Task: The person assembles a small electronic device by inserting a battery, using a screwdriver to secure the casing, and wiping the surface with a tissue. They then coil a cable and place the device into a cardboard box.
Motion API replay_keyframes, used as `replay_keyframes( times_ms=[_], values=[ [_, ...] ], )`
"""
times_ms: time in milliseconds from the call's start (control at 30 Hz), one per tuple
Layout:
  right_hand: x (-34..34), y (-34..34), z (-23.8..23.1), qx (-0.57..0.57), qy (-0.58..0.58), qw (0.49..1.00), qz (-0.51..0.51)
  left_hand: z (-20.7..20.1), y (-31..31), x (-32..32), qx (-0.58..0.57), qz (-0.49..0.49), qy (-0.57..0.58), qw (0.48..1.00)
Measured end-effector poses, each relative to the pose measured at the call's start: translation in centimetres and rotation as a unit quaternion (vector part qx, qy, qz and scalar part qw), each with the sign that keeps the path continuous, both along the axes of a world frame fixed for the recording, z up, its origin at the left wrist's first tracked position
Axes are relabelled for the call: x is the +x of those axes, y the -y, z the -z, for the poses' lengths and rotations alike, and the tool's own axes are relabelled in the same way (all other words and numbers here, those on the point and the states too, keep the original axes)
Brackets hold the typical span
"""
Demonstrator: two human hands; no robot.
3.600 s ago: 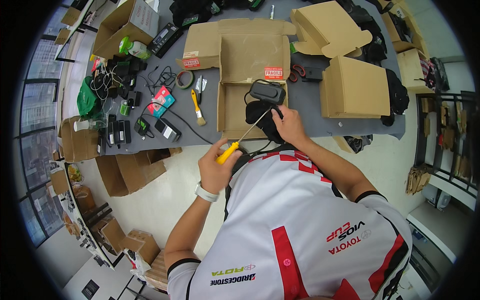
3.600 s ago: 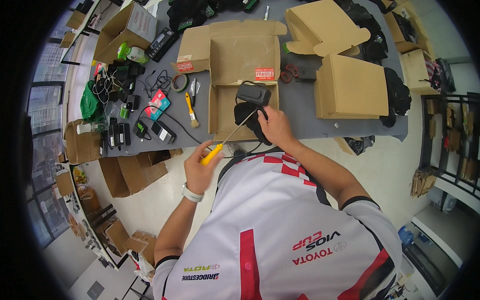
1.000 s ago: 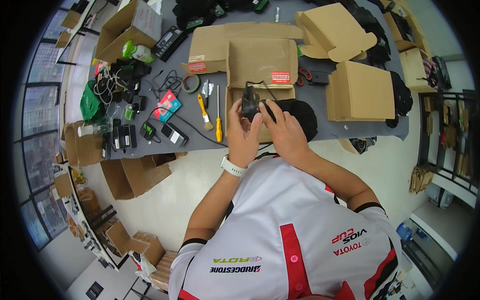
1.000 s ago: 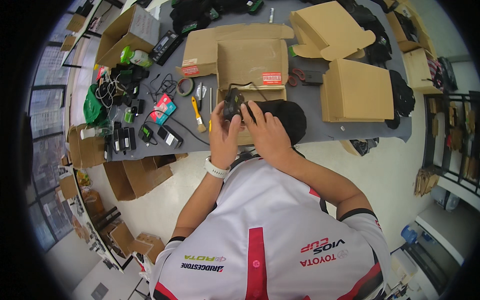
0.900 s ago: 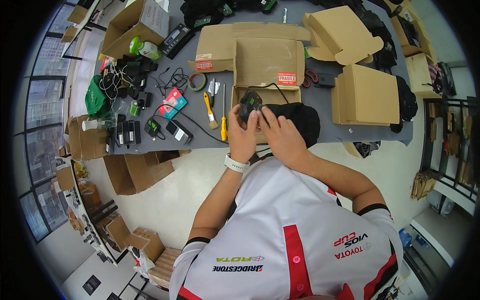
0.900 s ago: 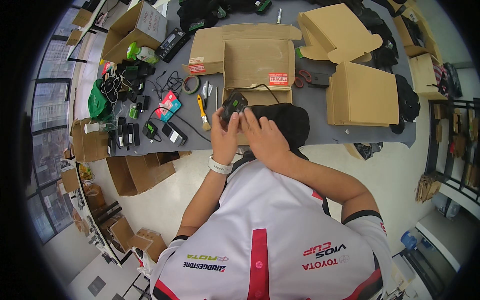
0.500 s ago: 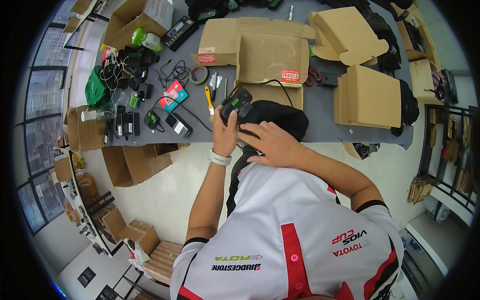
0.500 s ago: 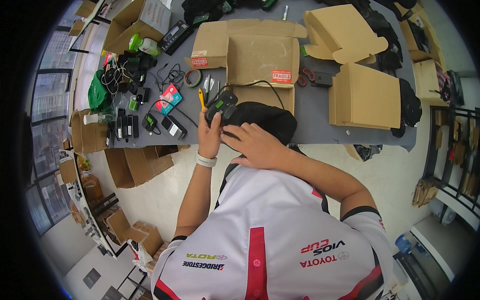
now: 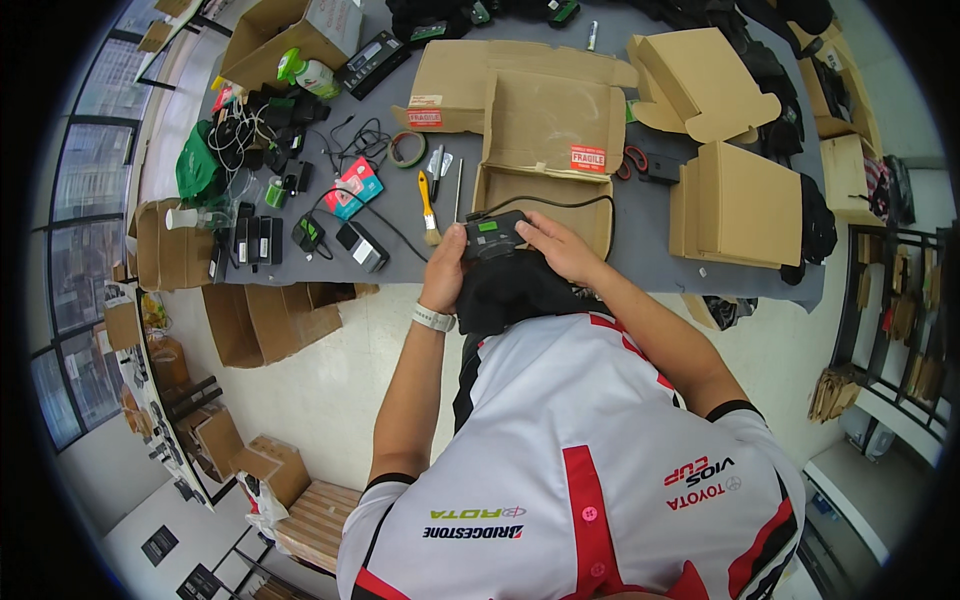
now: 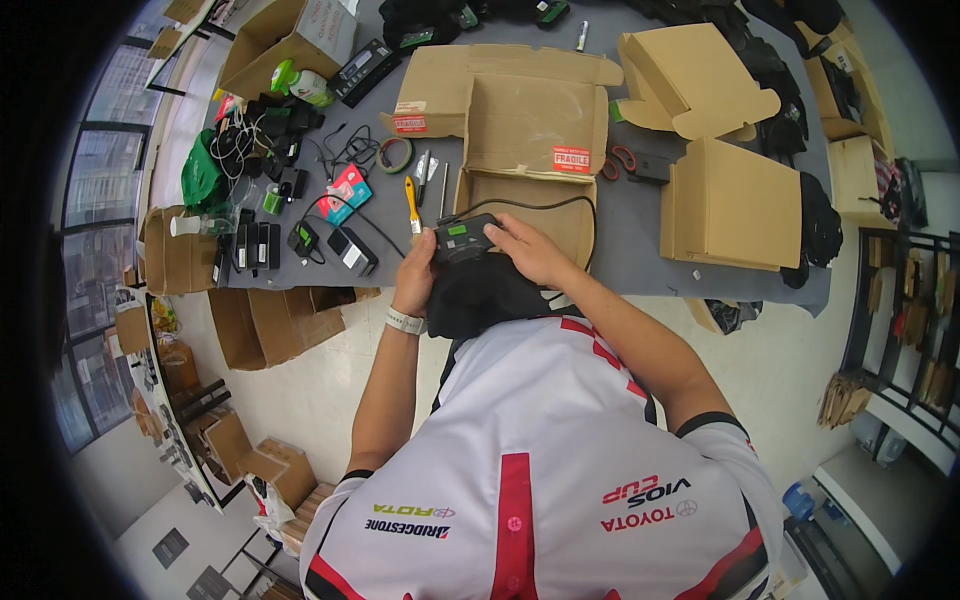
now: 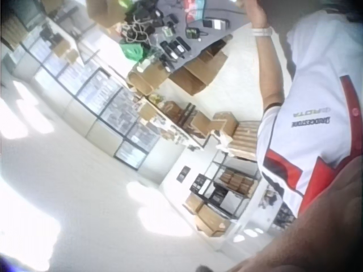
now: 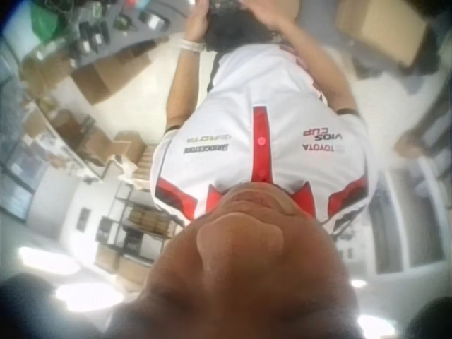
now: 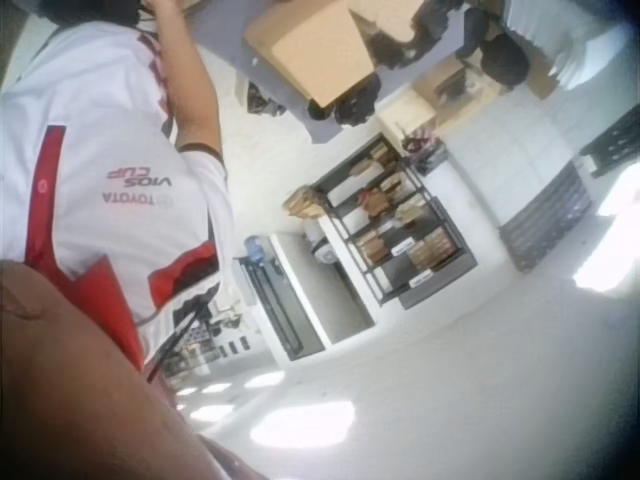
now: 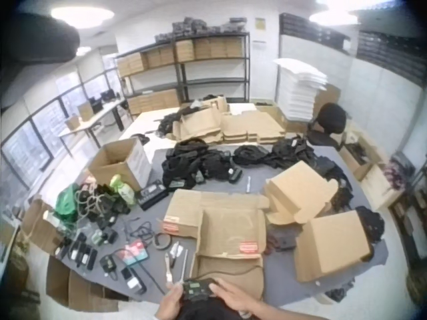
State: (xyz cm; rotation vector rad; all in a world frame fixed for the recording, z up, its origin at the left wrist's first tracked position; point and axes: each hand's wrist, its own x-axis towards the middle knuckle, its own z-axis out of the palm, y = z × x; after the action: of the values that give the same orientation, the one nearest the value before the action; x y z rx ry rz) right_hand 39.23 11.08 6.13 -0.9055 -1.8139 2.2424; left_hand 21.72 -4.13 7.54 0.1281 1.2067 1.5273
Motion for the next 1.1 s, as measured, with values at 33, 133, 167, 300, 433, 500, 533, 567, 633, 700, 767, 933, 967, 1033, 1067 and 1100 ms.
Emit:
replay_keyframes(
  times_ms=[33, 133, 167, 300, 433, 500, 533, 567, 633, 700, 767, 933, 967, 1033, 1067, 1100],
  values=[
    [0.1, 0.8, -0.5, -0.007, -0.005, 1.000, 0.018, 0.6, 0.5, 0.4, -0.012, -0.007, -0.022, 1.000],
    [0.8, 0.8, -1.0, -0.012, 0.016, 1.000, 0.006, 2.0, 1.7, 1.5, -0.010, 0.017, -0.099, 0.995],
    [0.9, 0.6, -0.8, -0.014, 0.024, 1.000, -0.012, 1.5, 2.0, 1.8, -0.018, 0.036, -0.162, 0.986],
    [1.6, 1.1, -0.4, -0.114, -0.010, 0.993, -0.005, -1.0, 1.5, 3.3, -0.022, 0.029, -0.180, 0.983],
    [2.0, 1.4, -0.3, -0.140, -0.015, 0.990, -0.001, -0.9, 1.6, 3.1, 0.001, 0.051, -0.171, 0.984],
    [2.0, 1.5, -0.2, -0.147, -0.014, 0.989, 0.004, -0.4, 1.8, 3.0, 0.004, 0.060, -0.173, 0.983],
    [2.1, 1.5, -0.3, -0.146, -0.015, 0.989, 0.007, -0.3, 1.7, 3.0, 0.006, 0.058, -0.165, 0.985],
    [2.1, 1.4, -0.2, -0.145, -0.016, 0.989, 0.011, -0.3, 1.7, 3.0, 0.008, 0.056, -0.157, 0.986],
    [2.0, 1.3, -0.2, -0.142, -0.011, 0.990, 0.005, -0.1, 1.6, 2.9, 0.009, 0.058, -0.160, 0.985],
    [2.0, 1.2, -0.3, -0.145, -0.012, 0.989, 0.004, 0.3, 1.7, 2.7, 0.007, 0.066, -0.179, 0.982],
    [1.9, 1.3, -0.6, -0.156, -0.018, 0.988, 0.007, 0.3, 1.6, 2.7, 0.006, 0.064, -0.185, 0.981],
    [2.0, 1.3, -0.5, -0.157, -0.030, 0.987, 0.007, 0.0, 1.4, 3.0, 0.011, 0.053, -0.162, 0.985],
    [2.0, 1.3, -0.5, -0.159, -0.031, 0.987, 0.007, -0.2, 1.4, 3.1, 0.009, 0.049, -0.164, 0.985],
    [2.1, 1.3, -0.3, -0.158, -0.029, 0.987, 0.008, -0.1, 1.4, 3.1, 0.007, 0.051, -0.167, 0.985],
    [2.1, 1.3, -0.2, -0.157, -0.027, 0.987, 0.009, 0.3, 1.5, 3.0, 0.008, 0.056, -0.168, 0.984],
    [2.2, 1.3, -0.2, -0.160, -0.029, 0.987, 0.011, 0.6, 1.6, 2.9, 0.008, 0.061, -0.170, 0.984]
  ],
)
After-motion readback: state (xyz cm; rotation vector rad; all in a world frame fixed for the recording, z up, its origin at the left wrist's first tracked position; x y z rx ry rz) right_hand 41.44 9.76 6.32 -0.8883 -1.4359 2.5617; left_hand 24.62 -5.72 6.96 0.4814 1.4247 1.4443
